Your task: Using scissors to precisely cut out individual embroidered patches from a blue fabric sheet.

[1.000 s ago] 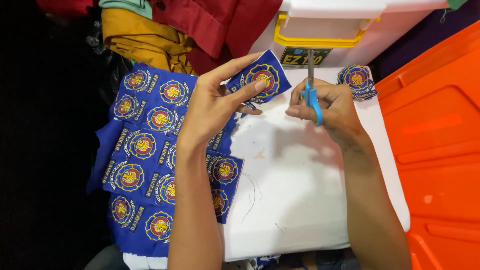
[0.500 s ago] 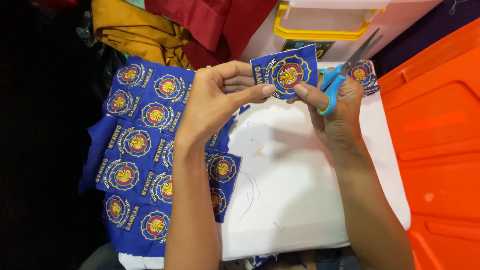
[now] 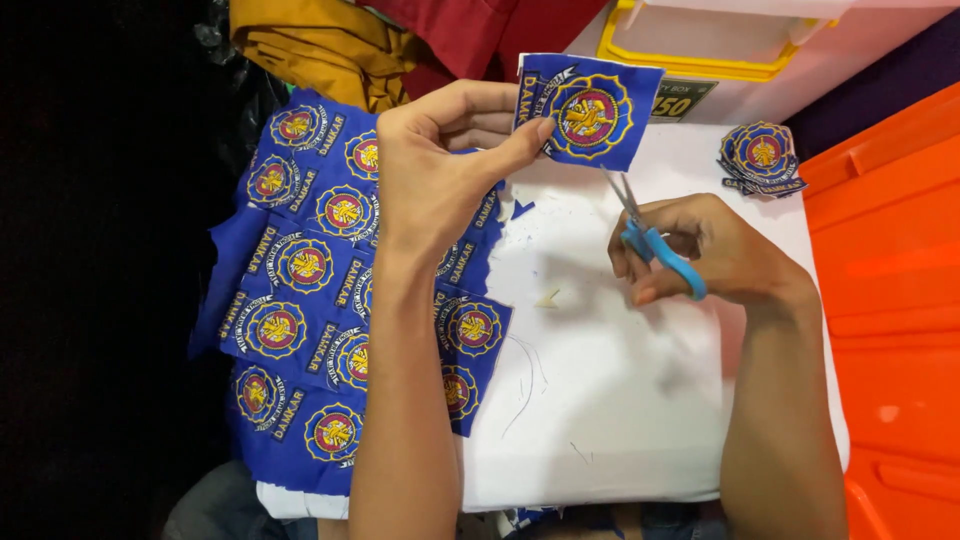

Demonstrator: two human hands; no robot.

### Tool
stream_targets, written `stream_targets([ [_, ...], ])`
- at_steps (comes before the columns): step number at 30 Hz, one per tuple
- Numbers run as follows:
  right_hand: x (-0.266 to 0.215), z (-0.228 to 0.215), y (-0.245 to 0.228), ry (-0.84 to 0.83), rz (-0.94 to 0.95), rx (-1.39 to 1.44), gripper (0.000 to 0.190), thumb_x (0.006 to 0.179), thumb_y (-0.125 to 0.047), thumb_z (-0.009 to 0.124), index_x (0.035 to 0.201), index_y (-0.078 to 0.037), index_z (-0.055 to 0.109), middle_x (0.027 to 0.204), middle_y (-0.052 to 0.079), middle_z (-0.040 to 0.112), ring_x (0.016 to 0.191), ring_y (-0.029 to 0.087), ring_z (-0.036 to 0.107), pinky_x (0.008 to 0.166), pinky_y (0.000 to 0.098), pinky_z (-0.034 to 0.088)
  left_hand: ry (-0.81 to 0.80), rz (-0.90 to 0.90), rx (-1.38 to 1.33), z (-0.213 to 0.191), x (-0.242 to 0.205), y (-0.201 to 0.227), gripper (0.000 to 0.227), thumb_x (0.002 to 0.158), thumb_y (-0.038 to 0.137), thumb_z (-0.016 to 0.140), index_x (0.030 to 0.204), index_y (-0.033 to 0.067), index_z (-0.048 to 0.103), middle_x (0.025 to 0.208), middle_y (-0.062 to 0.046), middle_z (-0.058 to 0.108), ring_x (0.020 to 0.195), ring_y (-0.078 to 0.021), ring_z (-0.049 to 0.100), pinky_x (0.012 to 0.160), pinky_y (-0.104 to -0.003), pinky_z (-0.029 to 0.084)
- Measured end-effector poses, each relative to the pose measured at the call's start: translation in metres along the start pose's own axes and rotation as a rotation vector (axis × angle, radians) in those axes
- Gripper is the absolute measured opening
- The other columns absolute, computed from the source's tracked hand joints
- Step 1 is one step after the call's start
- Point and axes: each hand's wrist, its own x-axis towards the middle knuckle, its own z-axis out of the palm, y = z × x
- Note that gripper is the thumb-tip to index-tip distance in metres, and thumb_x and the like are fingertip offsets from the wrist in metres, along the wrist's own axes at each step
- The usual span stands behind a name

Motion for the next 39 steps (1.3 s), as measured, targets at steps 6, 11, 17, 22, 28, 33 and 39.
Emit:
stream_targets([
  [6, 0.016, 0.029, -0.025, 0.022, 0.046, -0.170, 0.037, 0.073, -0.024, 0.090, 0.064, -0.009, 0.057, 0.064, -0.002, 0.052, 0.064, 0.010, 0.044, 0.061, 0.0249, 0.035, -0.002, -0.039, -0.092, 0.004, -0.001, -0.002, 0.020, 0.083, 0.002, 0.084, 0.099, -0.0005, 0.074, 0.091, -0.011, 0.078, 0.079, -0.0078, 0.072, 0.068, -0.014, 0.060],
  [11, 0.022, 0.037, -0.014, 0.125, 0.014, -0.083, 0.039, 0.071, -0.018, 0.090, 0.064, -0.007, 0.053, 0.065, -0.001, 0.047, 0.064, 0.010, 0.041, 0.058, 0.0237, 0.035, -0.009, -0.022, -0.051, 0.006, -0.002, -0.002, 0.017, 0.084, 0.004, 0.083, 0.098, 0.0009, 0.074, 0.089, -0.009, 0.079, 0.077, -0.0060, 0.071, 0.068, -0.014, 0.059],
  [17, 0.022, 0.036, -0.007, 0.192, 0.001, 0.016, 0.033, 0.073, -0.014, 0.087, 0.067, -0.005, 0.056, 0.067, 0.000, 0.049, 0.064, 0.010, 0.045, 0.059, 0.0222, 0.037, -0.011, -0.037, -0.063, 0.011, -0.002, 0.001, 0.017, 0.083, 0.010, 0.083, 0.096, 0.0023, 0.075, 0.087, -0.008, 0.079, 0.074, -0.0057, 0.070, 0.066, -0.019, 0.063],
  [22, 0.021, 0.033, 0.002, 0.187, -0.018, 0.055, 0.031, 0.073, -0.014, 0.087, 0.067, -0.004, 0.058, 0.067, 0.001, 0.051, 0.064, 0.010, 0.045, 0.057, 0.0223, 0.037, -0.007, -0.067, -0.115, 0.012, -0.003, -0.001, 0.017, 0.082, 0.010, 0.085, 0.094, 0.0017, 0.075, 0.087, -0.008, 0.079, 0.075, -0.0066, 0.073, 0.066, -0.018, 0.063],
  [28, 0.021, 0.031, 0.007, 0.219, -0.010, 0.071, 0.028, 0.071, -0.011, 0.087, 0.069, -0.001, 0.061, 0.068, 0.002, 0.054, 0.065, 0.011, 0.048, 0.059, 0.0229, 0.042, -0.027, -0.132, -0.186, 0.012, -0.002, -0.003, 0.020, 0.079, 0.012, 0.085, 0.094, 0.0015, 0.076, 0.084, -0.012, 0.080, 0.072, -0.0109, 0.076, 0.066, -0.022, 0.068],
  [33, 0.021, 0.031, 0.011, 0.217, -0.060, 0.097, 0.027, 0.073, -0.010, 0.086, 0.069, 0.000, 0.062, 0.069, 0.004, 0.056, 0.066, 0.011, 0.048, 0.059, 0.0231, 0.041, -0.012, -0.071, -0.122, 0.012, -0.002, -0.003, 0.016, 0.080, 0.014, 0.086, 0.087, 0.0037, 0.075, 0.077, -0.006, 0.076, 0.066, -0.0069, 0.068, 0.062, -0.019, 0.063],
  [39, 0.020, 0.031, 0.007, 0.252, -0.031, 0.094, 0.028, 0.073, -0.009, 0.086, 0.067, -0.002, 0.060, 0.069, 0.003, 0.054, 0.065, 0.010, 0.047, 0.058, 0.0225, 0.041, -0.038, -0.113, -0.200, 0.011, -0.003, -0.007, 0.017, 0.083, 0.008, 0.082, 0.095, -0.0009, 0.076, 0.088, -0.010, 0.079, 0.076, -0.0132, 0.076, 0.072, -0.024, 0.071],
])
